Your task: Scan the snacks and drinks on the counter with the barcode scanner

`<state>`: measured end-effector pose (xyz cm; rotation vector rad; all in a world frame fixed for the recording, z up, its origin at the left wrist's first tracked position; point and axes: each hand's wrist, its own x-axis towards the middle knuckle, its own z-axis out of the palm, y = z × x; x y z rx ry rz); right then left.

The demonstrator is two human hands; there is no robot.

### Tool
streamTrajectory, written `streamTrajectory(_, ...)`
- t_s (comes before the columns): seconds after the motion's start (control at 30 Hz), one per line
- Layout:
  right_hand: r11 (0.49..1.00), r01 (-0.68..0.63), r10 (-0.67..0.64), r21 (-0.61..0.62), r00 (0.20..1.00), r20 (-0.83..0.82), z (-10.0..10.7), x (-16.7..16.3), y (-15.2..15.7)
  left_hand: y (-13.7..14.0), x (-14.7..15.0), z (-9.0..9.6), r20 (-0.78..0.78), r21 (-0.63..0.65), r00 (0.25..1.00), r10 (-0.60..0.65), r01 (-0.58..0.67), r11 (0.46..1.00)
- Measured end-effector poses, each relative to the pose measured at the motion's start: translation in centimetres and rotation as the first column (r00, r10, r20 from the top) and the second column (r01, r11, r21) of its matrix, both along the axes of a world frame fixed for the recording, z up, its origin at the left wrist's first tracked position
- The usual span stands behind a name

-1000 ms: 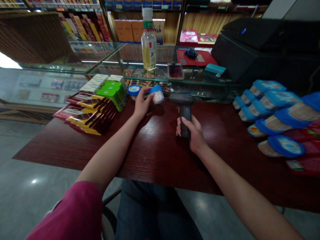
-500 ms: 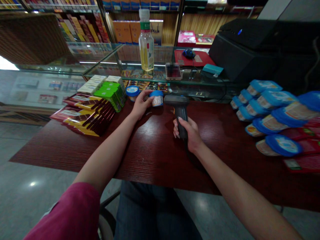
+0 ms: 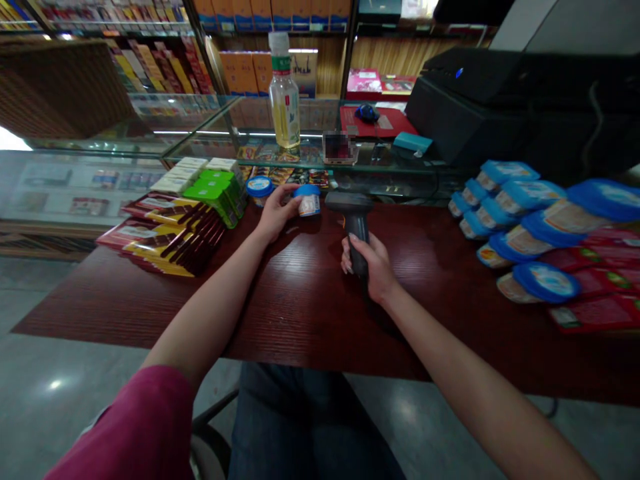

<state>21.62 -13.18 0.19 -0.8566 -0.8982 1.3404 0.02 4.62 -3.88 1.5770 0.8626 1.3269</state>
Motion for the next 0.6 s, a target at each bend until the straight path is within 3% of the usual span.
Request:
streamTrajectory(0.17,0.977,0.183,-0.192,0.111,0.979,0.073,0.9,1.7,-2.5,-2.6,2.4,1.8,0.001,0.014,1.000,0.002,-0.002,1.000)
streamTrajectory(0.33,0.876,0.438,-0.468,0.201,0.872,0.140,0.5,6.8,-8.5,-9.0,8.9,3.3,-0.064,0.079,0.995,-0.076,0.081,0.994)
streamTrajectory(0.43,0.756,0.594,-0.650,0.274,0.727,0.219,-0.8,10.6,-12.0,-13.1,14.5,4.2,-0.064,0.214,0.984,-0.168,0.178,0.961)
streamTrajectory(0.6,0.442,0.794,-0.896,0.418,0.371,0.242,-2.7,16.4,-14.8,-17.8,25.6,6.6,-0.056,0.434,0.979,-0.197,0.202,0.878)
